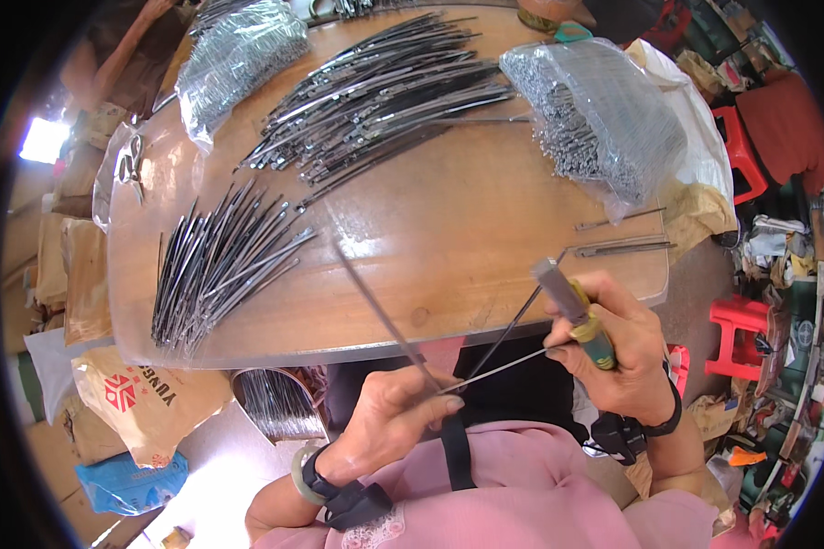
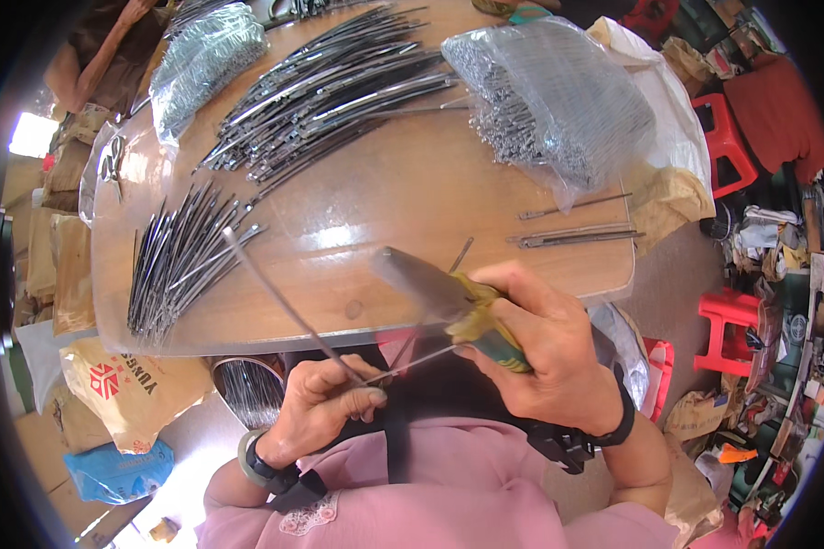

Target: The person holds a metal rod and a thin wire, positioning them together and using pliers to crimp or cut the wire around the rod. They repeat this process for multiple rods, picking them up from a pile and placing them back on the table after handling.

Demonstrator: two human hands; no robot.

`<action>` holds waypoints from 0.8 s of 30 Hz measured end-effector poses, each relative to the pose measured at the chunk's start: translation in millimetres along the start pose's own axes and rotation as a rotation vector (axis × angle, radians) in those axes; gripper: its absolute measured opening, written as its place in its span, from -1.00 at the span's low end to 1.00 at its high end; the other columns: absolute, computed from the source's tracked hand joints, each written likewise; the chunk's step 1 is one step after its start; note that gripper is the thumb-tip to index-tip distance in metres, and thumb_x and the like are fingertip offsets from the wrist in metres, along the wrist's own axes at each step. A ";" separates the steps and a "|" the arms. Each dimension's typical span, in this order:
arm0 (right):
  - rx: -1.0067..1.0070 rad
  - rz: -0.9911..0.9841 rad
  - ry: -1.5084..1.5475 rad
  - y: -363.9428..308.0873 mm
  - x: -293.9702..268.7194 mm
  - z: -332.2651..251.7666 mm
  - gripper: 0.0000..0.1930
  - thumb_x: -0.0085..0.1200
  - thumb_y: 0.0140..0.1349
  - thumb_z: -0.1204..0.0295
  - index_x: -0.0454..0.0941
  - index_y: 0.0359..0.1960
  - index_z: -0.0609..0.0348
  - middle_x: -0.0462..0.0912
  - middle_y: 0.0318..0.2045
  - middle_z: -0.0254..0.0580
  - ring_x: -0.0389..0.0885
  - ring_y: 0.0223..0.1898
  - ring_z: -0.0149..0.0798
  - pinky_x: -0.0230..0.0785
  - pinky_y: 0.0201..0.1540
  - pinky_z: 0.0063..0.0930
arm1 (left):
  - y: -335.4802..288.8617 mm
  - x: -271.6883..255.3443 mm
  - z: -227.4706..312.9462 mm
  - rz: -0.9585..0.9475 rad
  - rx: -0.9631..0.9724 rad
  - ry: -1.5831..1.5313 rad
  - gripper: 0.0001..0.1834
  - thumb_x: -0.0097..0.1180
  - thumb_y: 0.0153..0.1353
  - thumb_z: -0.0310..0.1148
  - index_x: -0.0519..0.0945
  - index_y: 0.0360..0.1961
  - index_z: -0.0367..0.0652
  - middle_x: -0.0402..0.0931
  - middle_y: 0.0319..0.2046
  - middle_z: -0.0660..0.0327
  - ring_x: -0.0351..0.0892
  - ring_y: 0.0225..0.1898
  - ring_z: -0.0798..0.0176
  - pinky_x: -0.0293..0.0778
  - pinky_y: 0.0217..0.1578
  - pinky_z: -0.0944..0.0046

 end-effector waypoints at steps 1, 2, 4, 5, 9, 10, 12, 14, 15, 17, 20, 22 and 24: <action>0.000 0.000 0.001 1.3 3.9 -0.1 -0.81 0.26 -0.06 0.63 0.60 -0.35 0.26 0.56 -0.16 -0.05 0.63 -0.24 -0.05 0.45 -0.19 -0.40 | 1.6 3.2 0.3 -0.050 0.005 0.085 -0.89 0.20 0.24 -0.58 0.63 -0.21 -0.37 0.58 -0.48 0.26 0.47 -0.51 0.49 0.43 -0.45 0.46; -0.014 0.021 -0.008 2.5 4.0 1.0 -0.83 0.26 -0.05 0.63 0.60 -0.37 0.26 0.56 -0.17 -0.06 0.63 -0.27 -0.06 0.46 -0.21 -0.39 | 4.3 -0.8 -4.8 -0.021 -0.034 0.075 -0.91 0.19 0.24 -0.58 0.61 -0.23 -0.36 0.57 -0.46 0.24 0.45 -0.52 0.48 0.43 -0.47 0.44; -0.018 0.078 -0.055 3.2 -2.7 -0.3 -0.83 0.28 -0.06 0.63 0.60 -0.37 0.25 0.58 -0.18 -0.09 0.64 -0.36 -0.12 0.47 -0.30 -0.39 | 7.2 -5.4 -7.6 0.020 -0.089 -0.077 -0.94 0.16 0.26 -0.59 0.59 -0.25 -0.32 0.57 -0.45 0.22 0.44 -0.53 0.47 0.42 -0.51 0.43; -0.051 0.126 -0.078 1.1 -10.6 4.0 -0.84 0.28 -0.03 0.63 0.60 -0.37 0.25 0.59 -0.20 -0.10 0.65 -0.39 -0.18 0.47 -0.33 -0.42 | 7.3 -8.0 -8.2 0.035 -0.098 -0.112 -0.95 0.16 0.26 -0.59 0.58 -0.26 -0.31 0.58 -0.43 0.21 0.44 -0.54 0.47 0.41 -0.53 0.43; 0.087 0.200 0.027 -10.1 -23.9 16.4 -0.83 0.29 -0.01 0.62 0.60 -0.35 0.25 0.60 -0.20 -0.12 0.65 -0.37 -0.18 0.49 -0.30 -0.40 | 4.9 -8.5 -13.9 0.006 -0.114 -0.158 -0.91 0.15 0.28 -0.57 0.56 -0.20 -0.34 0.61 -0.48 0.12 0.54 -0.56 0.39 0.36 -0.56 0.47; 0.109 0.183 0.043 -11.7 -24.2 18.9 -0.83 0.29 -0.01 0.61 0.60 -0.34 0.25 0.60 -0.20 -0.12 0.65 -0.36 -0.17 0.49 -0.29 -0.40 | 3.8 -6.0 -11.0 0.002 -0.130 -0.124 -0.90 0.15 0.27 -0.58 0.56 -0.20 -0.35 0.61 -0.47 0.12 0.54 -0.56 0.39 0.37 -0.55 0.47; 0.068 0.094 0.025 -12.9 -20.5 20.9 -0.81 0.29 -0.02 0.62 0.59 -0.33 0.25 0.60 -0.17 -0.10 0.65 -0.34 -0.15 0.49 -0.26 -0.39 | 2.5 -1.3 -9.7 -0.002 -0.151 -0.089 -0.89 0.15 0.27 -0.58 0.56 -0.19 -0.35 0.61 -0.47 0.12 0.53 -0.56 0.39 0.37 -0.55 0.47; 0.068 0.033 0.020 -12.0 -8.3 17.3 -0.83 0.31 0.10 0.46 0.59 -0.38 0.27 0.55 -0.23 -0.14 0.59 -0.35 -0.32 0.45 -0.30 -0.46 | 2.7 4.2 -8.7 -0.043 -0.109 -0.062 -0.88 0.16 0.27 -0.58 0.56 -0.18 -0.36 0.61 -0.47 0.12 0.51 -0.55 0.41 0.37 -0.53 0.47; 0.065 0.013 0.035 -12.4 -1.9 18.8 -0.88 0.27 0.06 0.57 0.58 -0.38 0.28 0.55 -0.20 -0.11 0.61 -0.35 -0.29 0.48 -0.29 -0.44 | 3.6 5.3 -9.4 -0.048 -0.115 -0.062 -0.88 0.16 0.27 -0.58 0.56 -0.18 -0.36 0.61 -0.47 0.12 0.51 -0.55 0.41 0.37 -0.53 0.47; 0.087 -0.008 0.050 -9.0 11.5 15.1 -0.87 0.24 0.00 0.65 0.58 -0.38 0.27 0.55 -0.19 -0.09 0.62 -0.35 -0.22 0.48 -0.27 -0.41 | 7.0 8.2 -13.0 -0.113 -0.183 0.003 -0.87 0.14 0.27 -0.58 0.55 -0.16 -0.36 0.60 -0.48 0.14 0.49 -0.54 0.43 0.37 -0.52 0.48; 0.103 0.013 0.043 -9.5 28.3 18.7 -0.83 0.30 -0.01 0.62 0.58 -0.37 0.28 0.56 -0.22 -0.10 0.63 -0.35 -0.15 0.45 -0.27 -0.40 | 9.1 10.4 -13.9 -0.148 -0.255 0.001 -0.86 0.12 0.30 -0.57 0.55 -0.13 -0.35 0.59 -0.48 0.16 0.39 -0.58 0.49 0.29 -0.55 0.50; 0.145 0.075 0.110 -12.8 32.0 26.5 -0.75 0.32 -0.05 0.60 0.61 -0.28 0.27 0.57 -0.26 -0.09 0.61 -0.35 -0.04 0.43 -0.30 -0.36 | 9.3 11.8 -15.5 -0.161 -0.281 -0.053 -0.86 0.10 0.31 -0.57 0.54 -0.13 -0.35 0.58 -0.48 0.17 0.33 -0.60 0.52 0.24 -0.57 0.51; 0.264 0.089 0.233 -14.7 32.6 30.3 -0.78 0.32 -0.04 0.60 0.62 -0.31 0.26 0.57 -0.27 -0.11 0.61 -0.35 -0.08 0.42 -0.30 -0.38 | 7.8 11.5 -17.7 -0.166 -0.304 -0.108 -0.86 0.09 0.32 -0.57 0.54 -0.12 -0.34 0.58 -0.48 0.18 0.27 -0.62 0.55 0.19 -0.59 0.52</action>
Point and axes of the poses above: each hand's wrist, its own y-axis towards the middle knuckle, its own x-axis out of the palm, z = x × y, the point moved 4 cm from there along y, towards the middle knuckle
